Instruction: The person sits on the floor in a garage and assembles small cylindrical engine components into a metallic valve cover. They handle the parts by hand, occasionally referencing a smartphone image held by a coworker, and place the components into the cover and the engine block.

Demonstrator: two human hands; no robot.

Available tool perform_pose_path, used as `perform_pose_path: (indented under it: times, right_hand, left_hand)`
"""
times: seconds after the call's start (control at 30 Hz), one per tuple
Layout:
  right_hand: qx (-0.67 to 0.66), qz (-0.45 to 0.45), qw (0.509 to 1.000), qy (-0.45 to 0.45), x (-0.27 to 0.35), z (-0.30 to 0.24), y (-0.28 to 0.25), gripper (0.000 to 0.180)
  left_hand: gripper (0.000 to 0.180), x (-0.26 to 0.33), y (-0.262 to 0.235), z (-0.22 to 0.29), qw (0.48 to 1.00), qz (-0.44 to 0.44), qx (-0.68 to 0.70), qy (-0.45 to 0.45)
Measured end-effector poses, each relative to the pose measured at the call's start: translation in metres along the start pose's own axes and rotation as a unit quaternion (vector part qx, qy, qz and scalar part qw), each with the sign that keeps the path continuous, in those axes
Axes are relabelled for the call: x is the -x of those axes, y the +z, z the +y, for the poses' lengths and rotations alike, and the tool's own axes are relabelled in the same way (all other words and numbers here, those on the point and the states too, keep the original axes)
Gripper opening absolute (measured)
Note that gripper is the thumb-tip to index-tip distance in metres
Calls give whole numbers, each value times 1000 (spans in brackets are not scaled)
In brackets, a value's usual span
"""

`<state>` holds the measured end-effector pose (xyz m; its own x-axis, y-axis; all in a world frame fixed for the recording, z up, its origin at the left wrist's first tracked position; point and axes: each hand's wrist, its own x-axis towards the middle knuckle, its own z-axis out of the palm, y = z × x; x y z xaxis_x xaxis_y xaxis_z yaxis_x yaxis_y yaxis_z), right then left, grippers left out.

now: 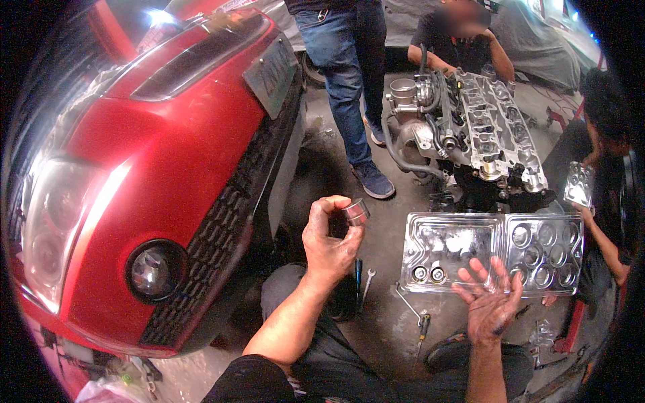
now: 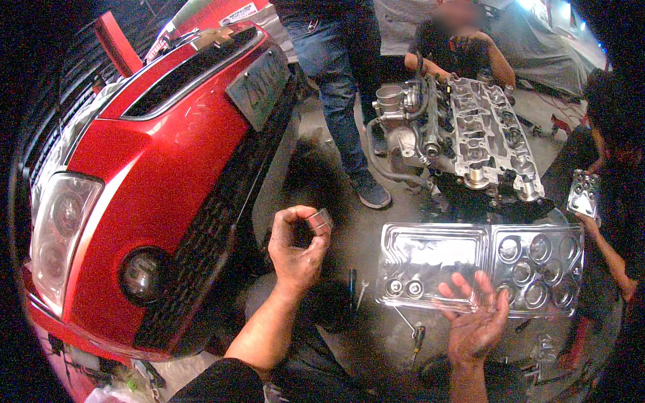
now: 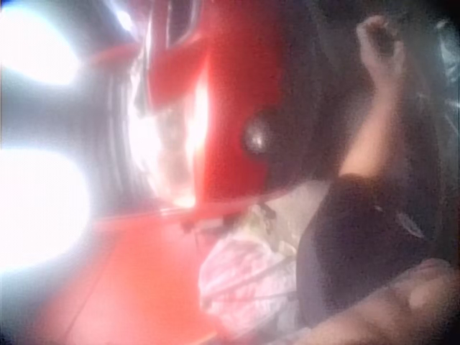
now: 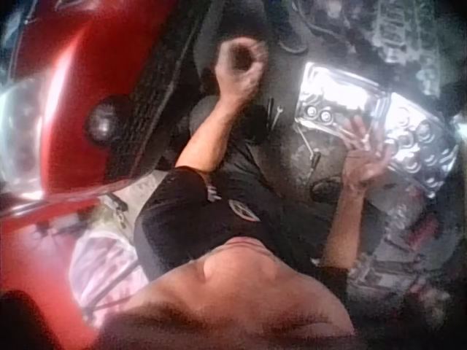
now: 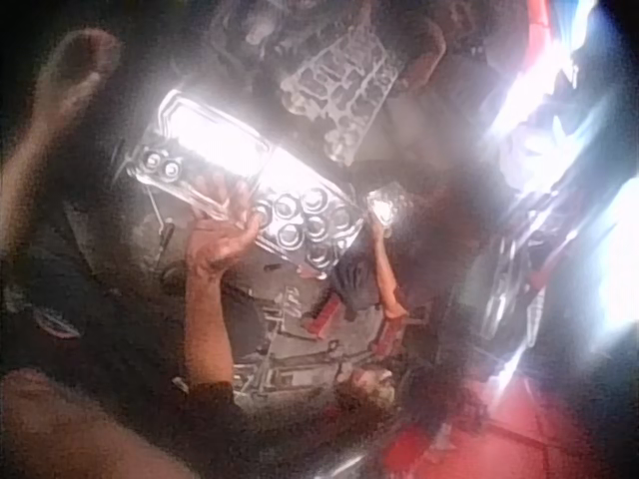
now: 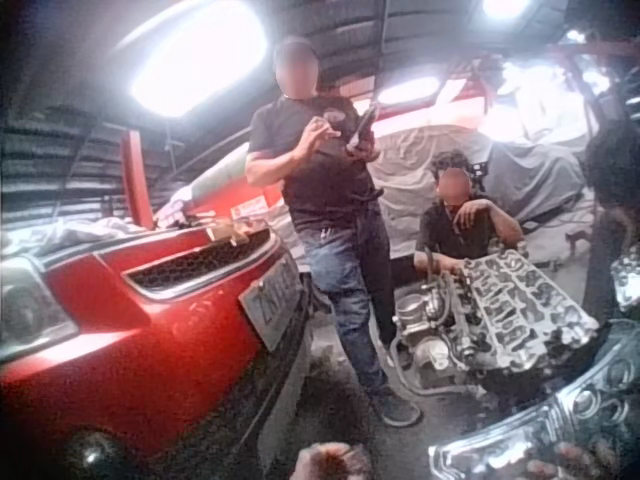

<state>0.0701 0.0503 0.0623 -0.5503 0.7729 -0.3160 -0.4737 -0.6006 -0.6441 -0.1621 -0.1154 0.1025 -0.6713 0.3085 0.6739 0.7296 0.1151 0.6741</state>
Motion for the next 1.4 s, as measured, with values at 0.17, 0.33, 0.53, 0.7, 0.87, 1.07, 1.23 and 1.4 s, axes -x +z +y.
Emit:
perform_pose_path:
  times: [0.17, 0.33, 0.53, 0.7, 0.87, 1.07, 1.23, 1.4]
  right_hand:
    - [1, 3, 1000, 3, 1, 0, 1, 61]
    - [6, -6, 1000, 10, 1, 1, -1, 63]
    - [-5, -12, 1000, 17, -1, 2, -7, 65]
    - [1, -21, 1000, 16, -2, 4, -6, 64]
    - [5, -27, 999, 18, 0, 3, -1, 64]
    - [13, -29, 999, 13, 0, 4, -3, 65]
    - [8, -28, 999, 14, -1, 4, -6, 65]
    - [6, -32, 999, 11, 0, 5, -6, 65]
  left_hand:
    - [23, -2, 2, 7, 997, -2, 30, -77]
    - [23, -3, 1, 8, 994, 6, 17, -105]
    - [22, -2, 0, 6, 995, 8, 10, -97]
    - [22, -2, -1, 4, 992, 15, 24, -119]
    - [31, -8, -4, -7, 911, -31, 299, -282]
    - [30, -8, -6, -13, 769, -61, 544, -329]
    - [29, -8, -8, -16, 712, -90, 623, -312]
    - [26, -9, -11, -18, 720, -90, 617, -303]
